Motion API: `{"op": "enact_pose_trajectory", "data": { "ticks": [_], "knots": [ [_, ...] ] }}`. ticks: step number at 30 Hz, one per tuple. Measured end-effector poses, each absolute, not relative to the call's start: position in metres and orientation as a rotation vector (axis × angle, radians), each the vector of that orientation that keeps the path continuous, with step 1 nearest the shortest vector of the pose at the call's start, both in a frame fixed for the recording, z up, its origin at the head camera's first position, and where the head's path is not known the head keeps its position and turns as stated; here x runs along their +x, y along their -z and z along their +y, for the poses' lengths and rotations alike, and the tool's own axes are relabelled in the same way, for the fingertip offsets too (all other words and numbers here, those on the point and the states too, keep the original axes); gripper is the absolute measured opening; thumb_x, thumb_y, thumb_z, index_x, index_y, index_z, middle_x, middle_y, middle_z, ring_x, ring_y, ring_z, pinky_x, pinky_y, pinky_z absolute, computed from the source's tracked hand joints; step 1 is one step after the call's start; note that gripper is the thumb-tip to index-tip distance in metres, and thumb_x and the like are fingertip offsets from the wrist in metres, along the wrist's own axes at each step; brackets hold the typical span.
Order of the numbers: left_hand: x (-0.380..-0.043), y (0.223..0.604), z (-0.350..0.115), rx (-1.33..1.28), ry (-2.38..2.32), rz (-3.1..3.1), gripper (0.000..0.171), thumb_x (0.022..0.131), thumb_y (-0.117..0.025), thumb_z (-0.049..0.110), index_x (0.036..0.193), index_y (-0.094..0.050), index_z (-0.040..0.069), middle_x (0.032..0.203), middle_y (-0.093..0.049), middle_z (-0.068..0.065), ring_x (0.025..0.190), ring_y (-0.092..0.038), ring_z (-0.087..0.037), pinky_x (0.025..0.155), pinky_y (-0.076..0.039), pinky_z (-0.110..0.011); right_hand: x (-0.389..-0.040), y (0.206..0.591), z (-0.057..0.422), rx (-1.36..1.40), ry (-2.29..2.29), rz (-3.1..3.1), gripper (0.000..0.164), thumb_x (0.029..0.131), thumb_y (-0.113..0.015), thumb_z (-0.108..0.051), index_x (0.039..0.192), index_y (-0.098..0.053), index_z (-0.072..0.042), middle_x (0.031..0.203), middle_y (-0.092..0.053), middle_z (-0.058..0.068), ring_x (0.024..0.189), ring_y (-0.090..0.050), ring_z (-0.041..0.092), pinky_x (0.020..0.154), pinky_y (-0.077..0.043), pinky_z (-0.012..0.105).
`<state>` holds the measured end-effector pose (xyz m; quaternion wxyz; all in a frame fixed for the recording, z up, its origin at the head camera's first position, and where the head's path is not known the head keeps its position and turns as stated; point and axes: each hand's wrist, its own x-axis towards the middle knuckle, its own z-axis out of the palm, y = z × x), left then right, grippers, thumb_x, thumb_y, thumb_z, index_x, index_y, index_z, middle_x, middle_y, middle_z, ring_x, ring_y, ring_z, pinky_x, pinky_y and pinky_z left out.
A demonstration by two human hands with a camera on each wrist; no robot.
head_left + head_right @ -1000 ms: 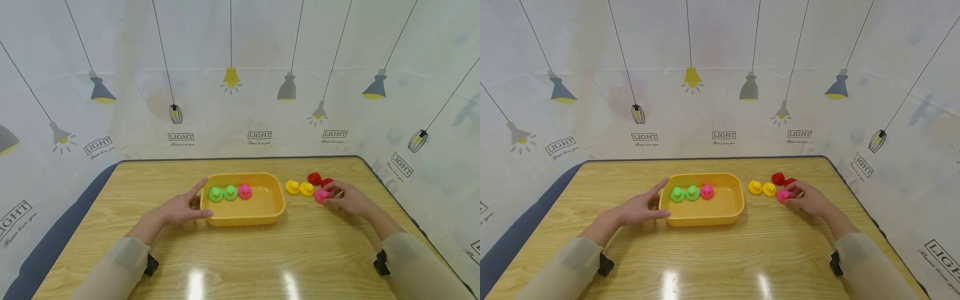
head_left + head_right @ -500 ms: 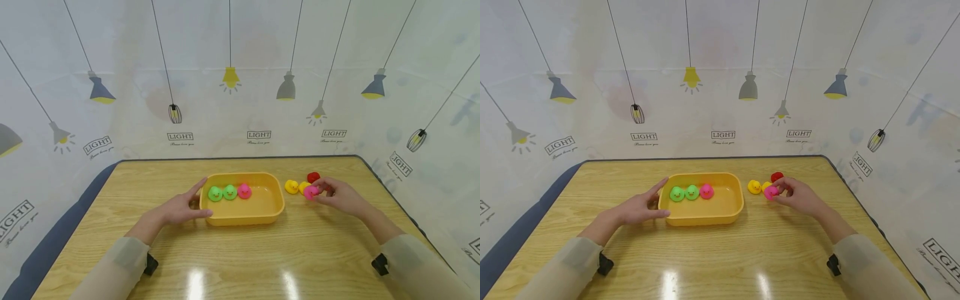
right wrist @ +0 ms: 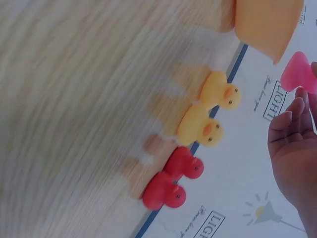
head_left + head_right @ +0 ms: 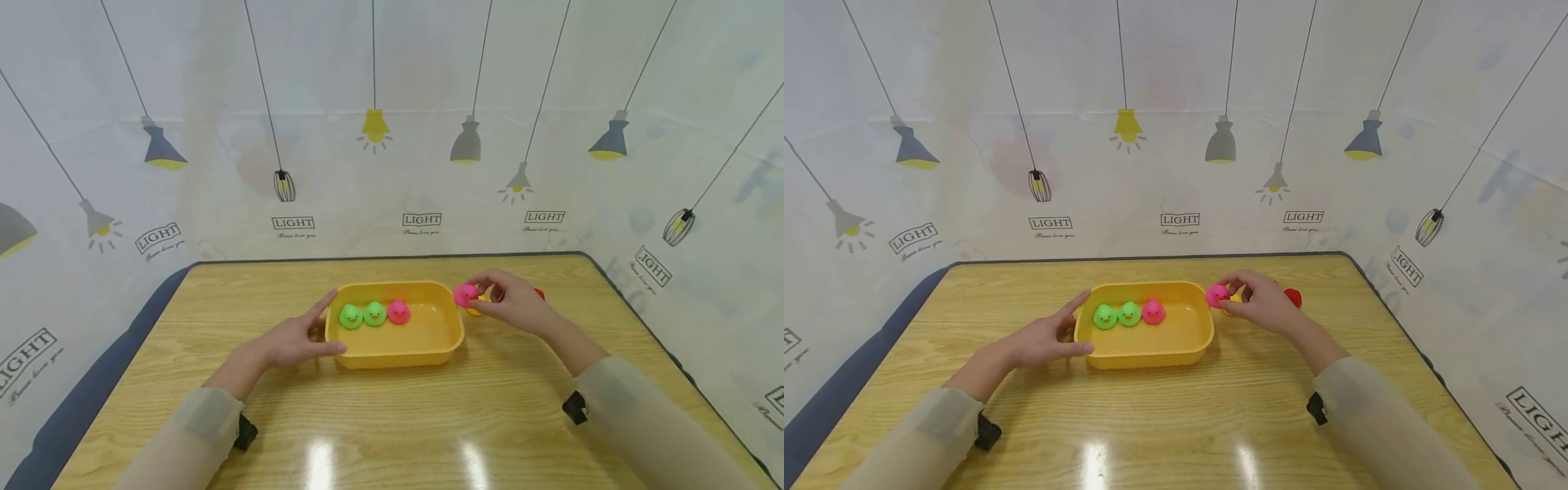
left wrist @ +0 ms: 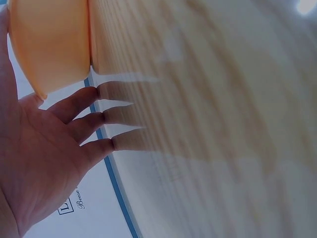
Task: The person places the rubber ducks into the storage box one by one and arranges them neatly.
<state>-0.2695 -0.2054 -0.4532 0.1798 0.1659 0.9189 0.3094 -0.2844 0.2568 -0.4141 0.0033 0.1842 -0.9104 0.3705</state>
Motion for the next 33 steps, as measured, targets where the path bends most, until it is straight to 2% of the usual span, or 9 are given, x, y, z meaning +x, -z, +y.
{"op": "enact_pose_trajectory", "data": {
  "ticks": [10, 13, 17, 21, 25, 33],
  "knots": [
    [-0.270, 0.454, -0.206, 0.460, -0.873, 2.596, 0.118, 0.090, -0.074, 0.078, 0.175, 0.002, 0.050, 0.164, -0.057, -0.018, 0.155, -0.045, -0.053, 0.126, -0.034, -0.074, -0.301, 0.422, 0.217, 0.670, -1.140, -2.838, 0.038, 0.096, -0.088, -0.026, 0.129, -0.076, -0.012, 0.116, -0.069, 0.012, 0.095, -0.057, 0.026, 0.081, -0.048, 0.030],
    [-0.270, 0.454, -0.206, 0.459, -0.875, 2.597, 0.117, 0.090, -0.074, 0.078, 0.175, 0.002, 0.051, 0.164, -0.057, -0.018, 0.155, -0.045, -0.053, 0.125, -0.034, -0.074, -0.305, 0.425, 0.209, 0.669, -1.108, -2.845, 0.037, 0.095, -0.088, -0.027, 0.128, -0.077, -0.013, 0.123, -0.067, 0.014, 0.104, -0.057, 0.031, 0.088, -0.049, 0.037],
    [-0.270, 0.454, -0.206, 0.470, -0.879, 2.599, 0.115, 0.091, -0.074, 0.078, 0.173, 0.004, 0.056, 0.164, -0.058, -0.017, 0.155, -0.046, -0.053, 0.125, -0.035, -0.073, -0.308, 0.431, 0.200, 0.617, -1.115, -2.879, 0.034, 0.095, -0.088, -0.026, 0.126, -0.078, -0.017, 0.138, -0.059, 0.014, 0.128, -0.051, 0.037, 0.108, -0.048, 0.053],
    [-0.270, 0.453, -0.206, 0.483, -0.874, 2.607, 0.114, 0.091, -0.074, 0.077, 0.172, 0.005, 0.057, 0.163, -0.058, -0.017, 0.154, -0.048, -0.053, 0.124, -0.037, -0.072, -0.311, 0.436, 0.193, 0.594, -1.078, -2.904, 0.032, 0.095, -0.088, -0.028, 0.125, -0.079, -0.019, 0.153, -0.052, 0.016, 0.147, -0.039, 0.042, 0.123, -0.036, 0.066],
    [-0.270, 0.453, -0.206, 0.485, -0.860, 2.612, 0.116, 0.092, -0.073, 0.078, 0.174, 0.004, 0.053, 0.163, -0.058, -0.017, 0.154, -0.047, -0.053, 0.124, -0.036, -0.073, -0.316, 0.439, 0.188, 0.591, -1.024, -2.940, 0.031, 0.096, -0.087, -0.031, 0.124, -0.080, -0.022, 0.159, -0.050, 0.017, 0.151, -0.036, 0.044, 0.127, -0.032, 0.069],
    [-0.269, 0.451, -0.205, 0.479, -0.855, 2.615, 0.116, 0.092, -0.074, 0.077, 0.176, 0.002, 0.048, 0.163, -0.058, -0.019, 0.154, -0.047, -0.054, 0.125, -0.035, -0.074, -0.320, 0.443, 0.184, 0.597, -0.985, -2.996, 0.034, 0.096, -0.086, -0.035, 0.127, -0.079, -0.022, 0.162, -0.049, 0.017, 0.151, -0.036, 0.044, 0.126, -0.032, 0.068]
  ]
}}
